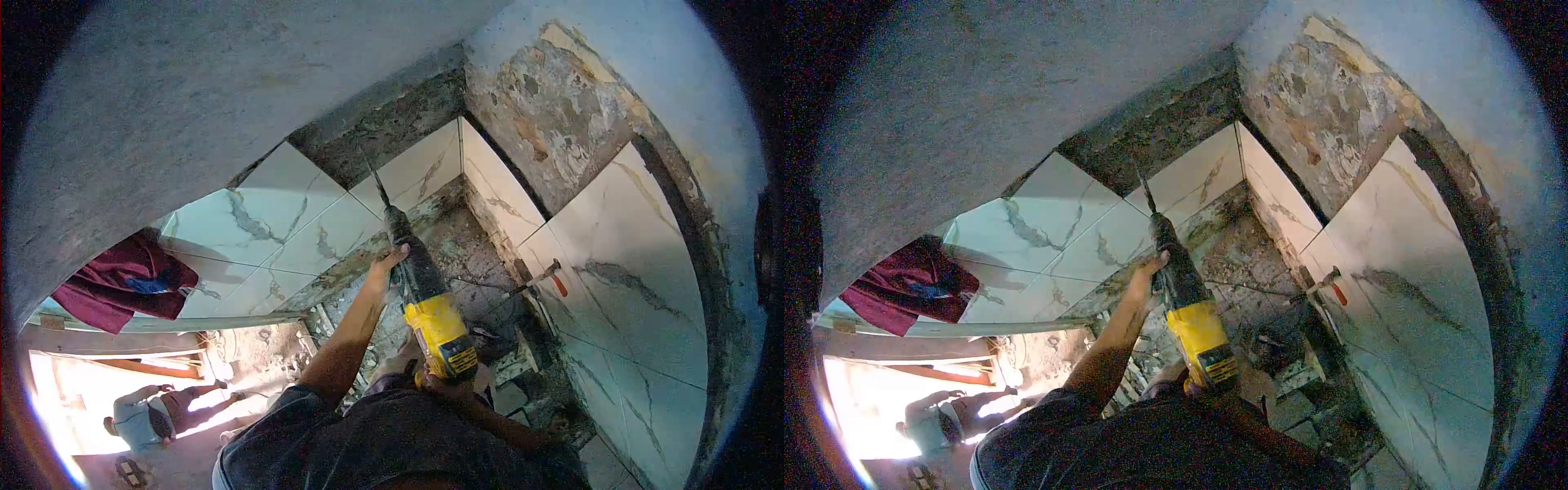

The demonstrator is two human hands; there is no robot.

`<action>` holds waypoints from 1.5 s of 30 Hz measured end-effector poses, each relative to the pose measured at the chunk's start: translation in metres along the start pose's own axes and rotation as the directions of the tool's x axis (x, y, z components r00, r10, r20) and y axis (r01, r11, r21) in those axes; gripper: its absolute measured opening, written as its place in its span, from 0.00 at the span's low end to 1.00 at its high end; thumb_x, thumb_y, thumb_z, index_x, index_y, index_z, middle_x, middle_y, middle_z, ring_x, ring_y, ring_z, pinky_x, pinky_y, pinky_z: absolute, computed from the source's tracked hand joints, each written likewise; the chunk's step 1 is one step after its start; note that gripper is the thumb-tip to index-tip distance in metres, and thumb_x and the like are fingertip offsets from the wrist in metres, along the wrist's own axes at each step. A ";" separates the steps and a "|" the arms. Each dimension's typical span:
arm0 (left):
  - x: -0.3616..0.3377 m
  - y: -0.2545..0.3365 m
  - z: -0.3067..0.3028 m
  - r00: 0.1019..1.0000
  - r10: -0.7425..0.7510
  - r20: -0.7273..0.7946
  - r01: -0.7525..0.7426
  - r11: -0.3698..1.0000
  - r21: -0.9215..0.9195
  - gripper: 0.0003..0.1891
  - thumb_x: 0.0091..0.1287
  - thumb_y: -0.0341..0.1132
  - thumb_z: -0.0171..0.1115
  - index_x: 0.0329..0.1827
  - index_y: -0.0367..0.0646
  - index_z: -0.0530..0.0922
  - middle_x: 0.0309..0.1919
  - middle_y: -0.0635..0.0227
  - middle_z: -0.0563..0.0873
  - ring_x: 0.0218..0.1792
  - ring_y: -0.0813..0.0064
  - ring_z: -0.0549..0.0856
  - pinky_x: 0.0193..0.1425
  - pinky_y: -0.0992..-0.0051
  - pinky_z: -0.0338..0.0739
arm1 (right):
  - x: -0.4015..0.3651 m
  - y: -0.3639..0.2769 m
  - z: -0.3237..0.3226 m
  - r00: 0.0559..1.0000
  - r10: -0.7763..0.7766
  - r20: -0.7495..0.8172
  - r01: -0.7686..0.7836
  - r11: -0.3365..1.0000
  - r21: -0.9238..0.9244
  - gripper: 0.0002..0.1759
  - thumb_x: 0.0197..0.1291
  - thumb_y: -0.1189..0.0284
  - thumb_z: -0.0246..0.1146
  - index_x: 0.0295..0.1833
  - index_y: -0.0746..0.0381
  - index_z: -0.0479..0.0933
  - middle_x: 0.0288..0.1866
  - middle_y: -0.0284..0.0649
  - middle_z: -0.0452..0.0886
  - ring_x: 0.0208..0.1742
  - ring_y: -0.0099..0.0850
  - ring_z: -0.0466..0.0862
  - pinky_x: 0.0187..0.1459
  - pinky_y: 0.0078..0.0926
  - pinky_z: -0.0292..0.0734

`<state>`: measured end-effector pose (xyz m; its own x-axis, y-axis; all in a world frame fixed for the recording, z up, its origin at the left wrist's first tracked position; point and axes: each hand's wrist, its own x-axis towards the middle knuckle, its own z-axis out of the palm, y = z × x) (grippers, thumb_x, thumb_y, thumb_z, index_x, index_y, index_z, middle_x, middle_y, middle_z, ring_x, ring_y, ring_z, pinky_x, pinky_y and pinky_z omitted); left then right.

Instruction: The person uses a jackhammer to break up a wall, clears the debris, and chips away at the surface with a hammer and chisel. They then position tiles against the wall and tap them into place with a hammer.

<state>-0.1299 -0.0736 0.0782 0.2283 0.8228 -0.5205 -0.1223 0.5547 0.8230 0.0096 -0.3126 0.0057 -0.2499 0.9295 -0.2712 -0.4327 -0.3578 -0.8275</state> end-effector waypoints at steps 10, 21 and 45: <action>0.026 -0.001 -0.026 1.000 -0.009 0.023 0.013 0.984 -0.177 0.16 0.63 0.40 0.61 0.46 0.36 0.77 0.37 0.63 0.84 0.34 0.71 0.84 0.39 0.73 0.79 | 0.034 0.052 -0.004 0.997 0.000 0.079 -0.007 0.996 0.089 0.19 0.54 0.71 0.64 0.51 0.62 0.68 0.38 0.42 0.76 0.37 0.36 0.78 0.37 0.38 0.76; 0.036 0.004 -0.024 0.996 -0.027 -0.089 0.017 0.993 -0.114 0.16 0.64 0.38 0.60 0.47 0.33 0.76 0.36 0.61 0.84 0.33 0.69 0.85 0.40 0.71 0.80 | 0.026 -0.021 0.014 0.913 0.408 0.007 -0.253 0.554 0.793 0.20 0.55 0.77 0.65 0.54 0.65 0.70 0.46 0.41 0.79 0.47 0.34 0.81 0.49 0.29 0.78; 0.054 0.005 -0.021 0.999 0.041 -0.004 -0.041 0.983 -0.178 0.19 0.64 0.41 0.59 0.50 0.36 0.74 0.38 0.64 0.83 0.37 0.71 0.83 0.42 0.72 0.78 | 0.043 -0.030 -0.003 0.987 -0.123 -0.102 0.115 0.990 -0.077 0.17 0.51 0.79 0.67 0.47 0.65 0.72 0.40 0.40 0.79 0.42 0.29 0.81 0.44 0.28 0.77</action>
<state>-0.1382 -0.0240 0.0490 0.2194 0.8455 -0.4869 -0.3014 0.5333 0.7904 0.0148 -0.2616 0.0171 -0.1050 0.9706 -0.2164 -0.3910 -0.2404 -0.8884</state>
